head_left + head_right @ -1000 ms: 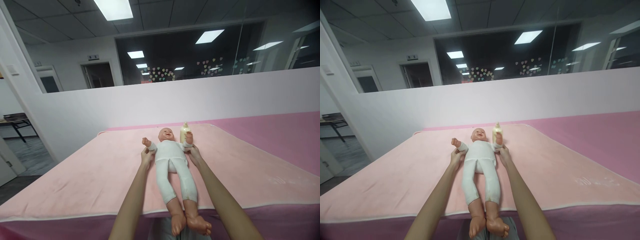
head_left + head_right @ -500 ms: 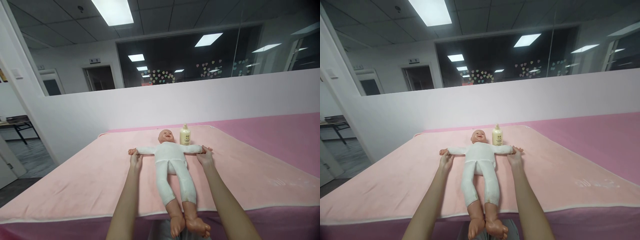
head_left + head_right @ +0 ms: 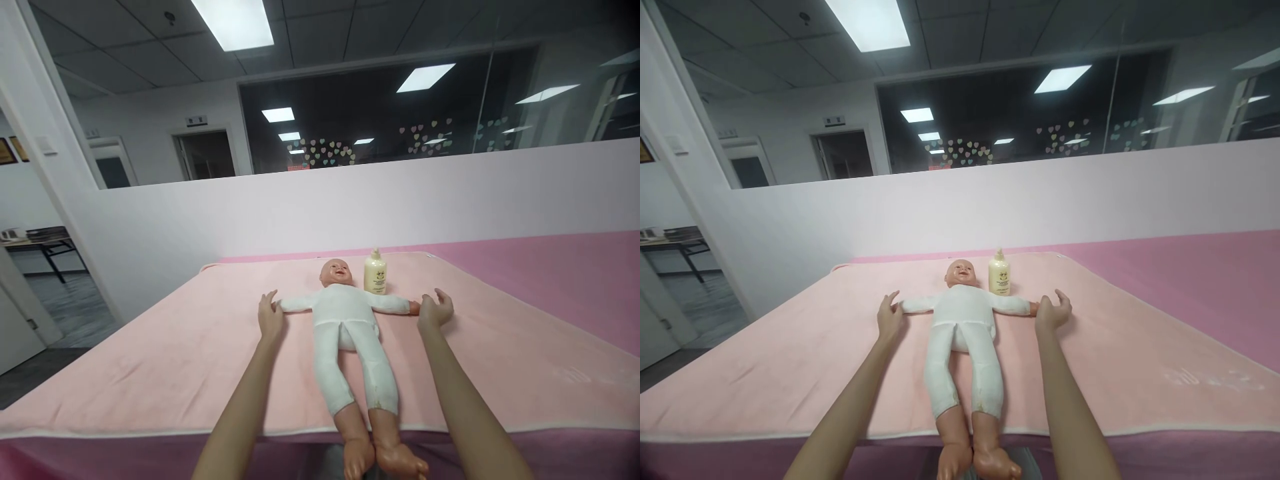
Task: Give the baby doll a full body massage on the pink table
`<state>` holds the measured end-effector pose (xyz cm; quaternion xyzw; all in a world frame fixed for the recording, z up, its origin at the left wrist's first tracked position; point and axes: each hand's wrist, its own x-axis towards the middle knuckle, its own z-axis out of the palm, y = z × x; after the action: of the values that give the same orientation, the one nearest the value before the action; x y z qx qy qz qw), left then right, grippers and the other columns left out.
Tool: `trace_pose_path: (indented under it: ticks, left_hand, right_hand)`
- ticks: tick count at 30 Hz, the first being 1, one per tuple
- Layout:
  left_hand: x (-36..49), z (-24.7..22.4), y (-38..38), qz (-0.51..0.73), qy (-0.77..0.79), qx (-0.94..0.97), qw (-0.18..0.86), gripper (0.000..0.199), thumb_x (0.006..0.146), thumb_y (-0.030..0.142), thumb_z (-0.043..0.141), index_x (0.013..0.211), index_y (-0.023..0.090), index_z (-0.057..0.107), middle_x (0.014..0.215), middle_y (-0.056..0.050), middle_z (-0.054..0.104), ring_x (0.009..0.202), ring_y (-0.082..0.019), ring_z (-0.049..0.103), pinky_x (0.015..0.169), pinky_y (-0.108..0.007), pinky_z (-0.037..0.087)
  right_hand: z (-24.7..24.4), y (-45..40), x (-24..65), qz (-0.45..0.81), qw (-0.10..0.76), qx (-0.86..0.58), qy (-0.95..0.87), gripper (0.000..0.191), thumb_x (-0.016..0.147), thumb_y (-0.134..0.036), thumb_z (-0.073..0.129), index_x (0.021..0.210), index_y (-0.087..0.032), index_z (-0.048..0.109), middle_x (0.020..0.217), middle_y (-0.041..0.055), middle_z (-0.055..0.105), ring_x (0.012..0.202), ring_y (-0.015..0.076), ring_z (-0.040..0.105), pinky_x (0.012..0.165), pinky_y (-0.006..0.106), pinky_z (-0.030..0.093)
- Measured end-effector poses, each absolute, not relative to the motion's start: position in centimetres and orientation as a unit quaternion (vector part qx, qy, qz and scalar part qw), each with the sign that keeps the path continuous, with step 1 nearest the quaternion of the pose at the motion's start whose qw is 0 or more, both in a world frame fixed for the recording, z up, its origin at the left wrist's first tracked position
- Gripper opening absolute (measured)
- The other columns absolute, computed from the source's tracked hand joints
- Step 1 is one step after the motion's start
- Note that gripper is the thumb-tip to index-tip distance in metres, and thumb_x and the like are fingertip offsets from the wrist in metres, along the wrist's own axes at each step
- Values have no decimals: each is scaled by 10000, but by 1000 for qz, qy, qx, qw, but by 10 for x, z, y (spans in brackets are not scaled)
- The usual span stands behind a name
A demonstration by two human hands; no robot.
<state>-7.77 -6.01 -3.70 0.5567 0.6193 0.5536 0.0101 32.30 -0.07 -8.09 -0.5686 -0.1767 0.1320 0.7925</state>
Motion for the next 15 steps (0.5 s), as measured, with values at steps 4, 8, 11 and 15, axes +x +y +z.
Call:
trace_pose_path:
  ticks: [4,8,11,15]
  left_hand:
    - [-36,-31,-81,422,560,709,-75,448,712,73,472,1131,189,581,1197,-78,586,1237,-265,413,1087,-501,227]
    - [3,-22,-110,398,420,815,-4,359,791,110,473,1101,230,610,1153,-63,619,1126,-220,525,1061,-461,304]
    - [17,-16,-141,397,383,833,33,392,812,106,457,1146,257,596,1222,-69,589,1187,-236,496,1057,-462,319]
    - [24,-19,-196,323,359,875,13,653,743,111,534,1364,234,373,1426,-104,373,1329,-268,314,1086,-500,277]
  right_hand:
    - [-66,-14,284,69,714,-609,-339,208,621,-200,454,761,-172,605,744,52,617,709,193,558,728,332,440]
    - [-65,-27,239,115,608,-581,-529,99,602,-215,481,626,-200,576,640,27,593,663,181,521,660,294,399]
    - [-71,-31,228,230,603,-581,-496,116,558,-168,516,461,-218,476,506,16,508,668,190,528,639,285,385]
    - [-79,-27,235,367,682,-512,-372,102,543,-138,516,503,-227,486,524,19,524,712,214,573,630,298,426]
